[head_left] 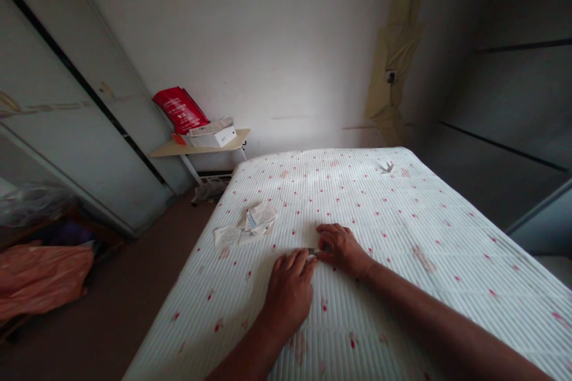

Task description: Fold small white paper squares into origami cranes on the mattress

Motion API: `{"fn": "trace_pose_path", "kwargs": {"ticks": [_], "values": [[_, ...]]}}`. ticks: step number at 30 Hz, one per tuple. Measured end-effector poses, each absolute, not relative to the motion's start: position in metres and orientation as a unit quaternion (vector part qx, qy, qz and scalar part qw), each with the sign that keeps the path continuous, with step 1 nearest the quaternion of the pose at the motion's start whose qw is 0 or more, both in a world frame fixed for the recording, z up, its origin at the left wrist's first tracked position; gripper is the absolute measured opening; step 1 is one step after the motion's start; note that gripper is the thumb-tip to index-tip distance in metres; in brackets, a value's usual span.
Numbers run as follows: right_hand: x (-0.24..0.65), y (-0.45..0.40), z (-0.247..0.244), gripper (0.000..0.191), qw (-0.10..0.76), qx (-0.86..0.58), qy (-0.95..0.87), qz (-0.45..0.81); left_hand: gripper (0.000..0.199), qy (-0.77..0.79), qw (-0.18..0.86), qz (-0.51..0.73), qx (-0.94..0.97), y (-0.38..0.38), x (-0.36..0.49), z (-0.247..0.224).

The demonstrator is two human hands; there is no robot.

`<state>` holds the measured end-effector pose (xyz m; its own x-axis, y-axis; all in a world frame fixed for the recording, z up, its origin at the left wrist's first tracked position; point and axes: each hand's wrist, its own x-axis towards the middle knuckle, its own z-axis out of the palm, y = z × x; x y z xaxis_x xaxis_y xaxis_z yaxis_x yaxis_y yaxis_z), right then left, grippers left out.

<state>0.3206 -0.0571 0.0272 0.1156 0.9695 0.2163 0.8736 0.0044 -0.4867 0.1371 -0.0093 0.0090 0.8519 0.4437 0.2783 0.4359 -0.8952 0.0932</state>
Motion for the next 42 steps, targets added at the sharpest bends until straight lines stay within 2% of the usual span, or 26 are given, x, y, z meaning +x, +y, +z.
{"fn": "trace_pose_path", "kwargs": {"ticks": [8, 16, 24, 28, 35, 42], "values": [[0.326, -0.056, 0.026, 0.003, 0.261, -0.694, -0.663, 0.101, 0.041, 0.232, 0.018, 0.148, 0.961, -0.010, 0.139, 0.010], [0.337, -0.054, 0.016, 0.013, 0.279, -0.668, -0.681, 0.108, 0.040, 0.232, 0.026, 0.157, 0.959, -0.011, 0.136, 0.011], [0.348, -0.057, 0.019, 0.023, 0.354, -0.636, -0.649, 0.220, 0.038, 0.237, 0.031, 0.160, 0.958, -0.014, 0.137, 0.017], [0.346, -0.053, 0.015, 0.014, 0.397, -0.654, -0.608, 0.211, 0.038, 0.227, 0.037, 0.174, 0.958, -0.012, 0.138, 0.016], [0.324, -0.047, 0.020, 0.006, 0.294, -0.735, -0.599, 0.116, 0.040, 0.215, 0.041, 0.167, 0.961, -0.012, 0.137, 0.014], [0.312, -0.045, 0.021, 0.012, 0.247, -0.764, -0.589, 0.092, 0.039, 0.227, 0.037, 0.160, 0.960, -0.013, 0.139, 0.013]]}}
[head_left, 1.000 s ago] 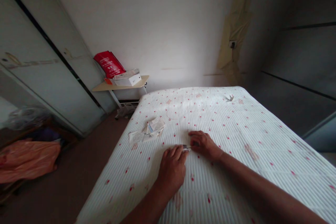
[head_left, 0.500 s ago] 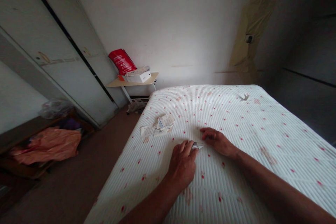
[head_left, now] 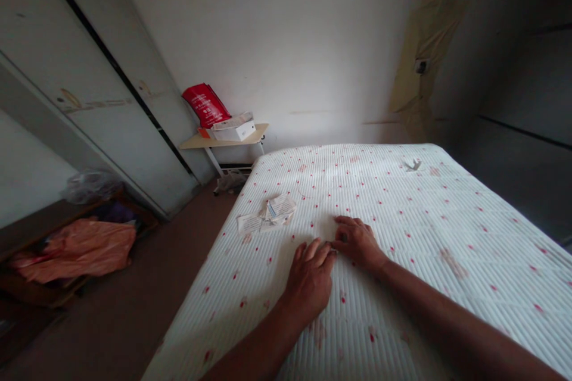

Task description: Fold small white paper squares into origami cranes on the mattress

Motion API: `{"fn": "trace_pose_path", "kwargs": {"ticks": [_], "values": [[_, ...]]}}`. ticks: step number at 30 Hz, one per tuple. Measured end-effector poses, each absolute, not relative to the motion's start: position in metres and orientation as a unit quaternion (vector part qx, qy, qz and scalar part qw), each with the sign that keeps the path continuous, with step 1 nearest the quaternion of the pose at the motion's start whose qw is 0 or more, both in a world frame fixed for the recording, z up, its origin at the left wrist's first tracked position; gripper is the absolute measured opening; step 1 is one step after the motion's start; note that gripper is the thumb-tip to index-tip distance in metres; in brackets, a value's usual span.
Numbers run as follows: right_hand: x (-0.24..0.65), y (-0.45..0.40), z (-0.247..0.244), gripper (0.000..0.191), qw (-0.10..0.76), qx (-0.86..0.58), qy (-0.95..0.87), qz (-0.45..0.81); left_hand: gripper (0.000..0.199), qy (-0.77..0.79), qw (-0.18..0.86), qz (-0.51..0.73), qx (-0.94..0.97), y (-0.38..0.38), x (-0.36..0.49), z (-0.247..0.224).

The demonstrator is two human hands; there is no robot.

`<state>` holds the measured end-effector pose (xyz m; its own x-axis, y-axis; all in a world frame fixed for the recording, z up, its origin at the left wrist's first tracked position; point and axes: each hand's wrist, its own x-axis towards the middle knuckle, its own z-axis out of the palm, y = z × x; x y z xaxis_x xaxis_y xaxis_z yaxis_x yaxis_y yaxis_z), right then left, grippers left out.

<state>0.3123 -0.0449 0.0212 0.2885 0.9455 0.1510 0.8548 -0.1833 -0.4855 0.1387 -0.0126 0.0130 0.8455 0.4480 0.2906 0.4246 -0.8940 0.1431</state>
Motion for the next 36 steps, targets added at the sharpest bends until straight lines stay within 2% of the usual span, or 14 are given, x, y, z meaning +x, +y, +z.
{"fn": "trace_pose_path", "kwargs": {"ticks": [5, 15, 20, 27, 36], "values": [[0.318, -0.046, 0.017, 0.006, 0.257, -0.757, -0.593, 0.097, 0.039, 0.227, 0.041, 0.169, 0.958, -0.013, 0.138, 0.012], [0.331, -0.048, 0.009, 0.020, 0.319, -0.734, -0.594, 0.086, 0.037, 0.223, 0.041, 0.170, 0.959, -0.013, 0.138, 0.013], [0.316, -0.045, 0.015, 0.010, 0.289, -0.775, -0.558, 0.072, 0.037, 0.222, 0.038, 0.177, 0.958, -0.013, 0.140, 0.011], [0.306, -0.046, 0.018, 0.008, 0.269, -0.783, -0.558, 0.059, 0.038, 0.221, 0.025, 0.176, 0.959, -0.013, 0.141, 0.012], [0.318, -0.047, 0.012, 0.022, 0.292, -0.772, -0.559, 0.076, 0.038, 0.217, 0.026, 0.176, 0.960, -0.013, 0.141, 0.014]]}}
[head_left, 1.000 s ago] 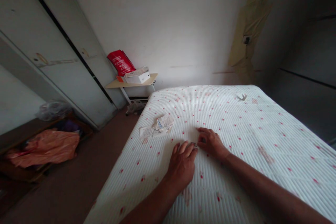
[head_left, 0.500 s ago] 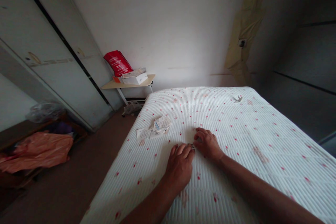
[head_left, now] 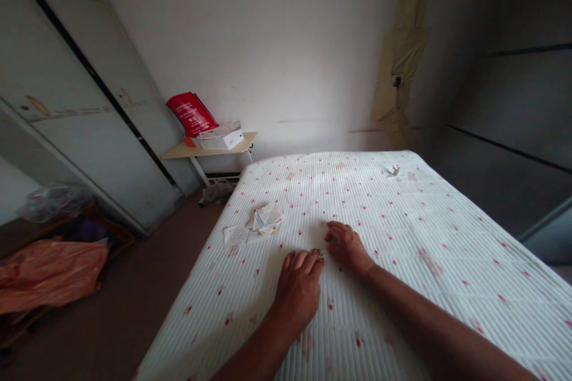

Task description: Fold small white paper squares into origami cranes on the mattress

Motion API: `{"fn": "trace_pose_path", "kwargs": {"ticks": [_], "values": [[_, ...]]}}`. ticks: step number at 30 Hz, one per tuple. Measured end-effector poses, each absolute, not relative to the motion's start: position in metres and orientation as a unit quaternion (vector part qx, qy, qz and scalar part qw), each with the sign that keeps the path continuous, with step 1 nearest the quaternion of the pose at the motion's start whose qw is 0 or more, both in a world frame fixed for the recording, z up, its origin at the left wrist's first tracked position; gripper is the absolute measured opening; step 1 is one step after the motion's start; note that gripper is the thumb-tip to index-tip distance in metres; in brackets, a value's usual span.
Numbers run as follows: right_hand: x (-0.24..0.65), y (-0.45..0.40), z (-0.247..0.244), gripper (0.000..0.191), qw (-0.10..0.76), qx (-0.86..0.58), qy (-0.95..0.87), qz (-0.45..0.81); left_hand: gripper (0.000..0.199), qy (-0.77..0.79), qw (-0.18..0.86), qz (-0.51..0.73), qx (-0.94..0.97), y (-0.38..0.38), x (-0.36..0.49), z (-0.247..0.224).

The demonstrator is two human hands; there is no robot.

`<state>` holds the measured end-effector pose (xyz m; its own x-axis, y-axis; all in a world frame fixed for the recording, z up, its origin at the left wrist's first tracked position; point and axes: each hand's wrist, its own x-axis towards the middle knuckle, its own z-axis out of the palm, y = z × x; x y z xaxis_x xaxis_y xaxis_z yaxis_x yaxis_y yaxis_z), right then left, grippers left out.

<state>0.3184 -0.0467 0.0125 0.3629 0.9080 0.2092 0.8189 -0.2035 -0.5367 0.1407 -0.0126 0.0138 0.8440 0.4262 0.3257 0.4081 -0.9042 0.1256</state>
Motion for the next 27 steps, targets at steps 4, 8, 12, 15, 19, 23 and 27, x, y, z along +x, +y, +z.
{"fn": "trace_pose_path", "kwargs": {"ticks": [4, 8, 12, 15, 19, 23, 27], "values": [[0.319, -0.051, 0.015, 0.026, 0.314, -0.752, -0.574, 0.081, 0.038, 0.219, 0.037, 0.177, 0.959, -0.012, 0.141, 0.014], [0.315, -0.055, 0.020, 0.016, 0.317, -0.742, -0.584, 0.088, 0.035, 0.213, 0.049, 0.169, 0.961, -0.012, 0.143, 0.017], [0.312, -0.055, 0.020, 0.012, 0.296, -0.746, -0.591, 0.078, 0.033, 0.208, 0.040, 0.162, 0.964, -0.012, 0.146, 0.024], [0.312, -0.055, 0.019, 0.013, 0.292, -0.746, -0.594, 0.073, 0.032, 0.202, 0.039, 0.159, 0.966, -0.012, 0.147, 0.026], [0.314, -0.057, 0.020, 0.014, 0.286, -0.738, -0.607, 0.071, 0.034, 0.210, 0.030, 0.174, 0.962, -0.011, 0.144, 0.019], [0.317, -0.058, 0.020, 0.015, 0.285, -0.733, -0.612, 0.079, 0.034, 0.215, 0.010, 0.193, 0.957, -0.011, 0.143, 0.010], [0.316, -0.059, 0.020, 0.015, 0.281, -0.738, -0.608, 0.078, 0.032, 0.215, 0.008, 0.198, 0.956, -0.012, 0.143, 0.009]]}}
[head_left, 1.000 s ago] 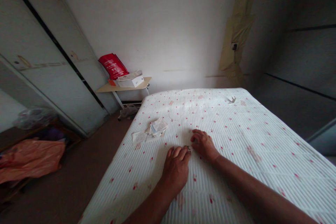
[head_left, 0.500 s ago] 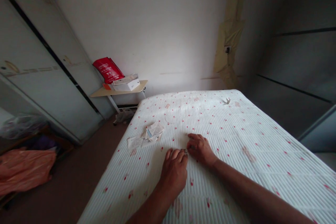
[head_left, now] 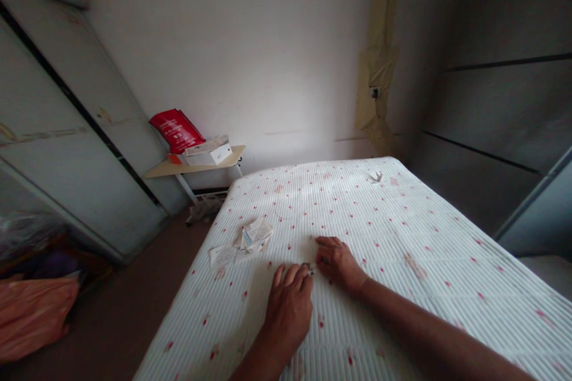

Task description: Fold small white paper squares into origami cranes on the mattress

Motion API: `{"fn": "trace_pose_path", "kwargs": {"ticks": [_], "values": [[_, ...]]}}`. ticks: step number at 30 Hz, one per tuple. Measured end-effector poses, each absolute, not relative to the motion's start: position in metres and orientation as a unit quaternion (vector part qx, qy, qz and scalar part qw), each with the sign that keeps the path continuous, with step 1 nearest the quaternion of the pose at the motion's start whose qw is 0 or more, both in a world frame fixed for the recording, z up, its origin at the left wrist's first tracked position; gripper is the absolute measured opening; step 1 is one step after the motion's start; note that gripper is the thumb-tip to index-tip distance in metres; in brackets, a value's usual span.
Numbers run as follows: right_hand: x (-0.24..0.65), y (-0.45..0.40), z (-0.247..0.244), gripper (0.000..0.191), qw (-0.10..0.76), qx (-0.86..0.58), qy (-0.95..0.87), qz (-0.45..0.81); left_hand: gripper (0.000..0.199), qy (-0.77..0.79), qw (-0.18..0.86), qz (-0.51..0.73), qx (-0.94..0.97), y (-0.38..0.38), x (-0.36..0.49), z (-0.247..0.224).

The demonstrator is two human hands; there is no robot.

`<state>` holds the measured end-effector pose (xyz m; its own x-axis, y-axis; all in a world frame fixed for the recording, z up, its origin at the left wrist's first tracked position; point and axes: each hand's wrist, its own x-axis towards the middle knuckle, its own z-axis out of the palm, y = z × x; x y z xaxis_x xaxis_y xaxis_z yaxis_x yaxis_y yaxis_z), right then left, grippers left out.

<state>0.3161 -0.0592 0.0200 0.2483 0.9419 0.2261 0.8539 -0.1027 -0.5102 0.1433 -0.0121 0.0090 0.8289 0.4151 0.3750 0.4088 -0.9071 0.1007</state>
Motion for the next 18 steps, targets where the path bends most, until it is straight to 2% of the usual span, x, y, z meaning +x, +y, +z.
{"fn": "trace_pose_path", "kwargs": {"ticks": [8, 12, 18], "values": [[0.3157, -0.0580, 0.0192, 0.016, 0.281, -0.741, -0.604, 0.083, 0.031, 0.218, 0.015, 0.232, 0.948, -0.0122, 0.1407, 0.0122], [0.3154, -0.0578, 0.0186, 0.015, 0.280, -0.743, -0.601, 0.086, 0.037, 0.211, -0.001, 0.253, 0.944, -0.0097, 0.1416, 0.0131], [0.3146, -0.0572, 0.0184, 0.016, 0.284, -0.745, -0.597, 0.086, 0.040, 0.213, 0.009, 0.190, 0.959, -0.0062, 0.1438, 0.0143]]}}
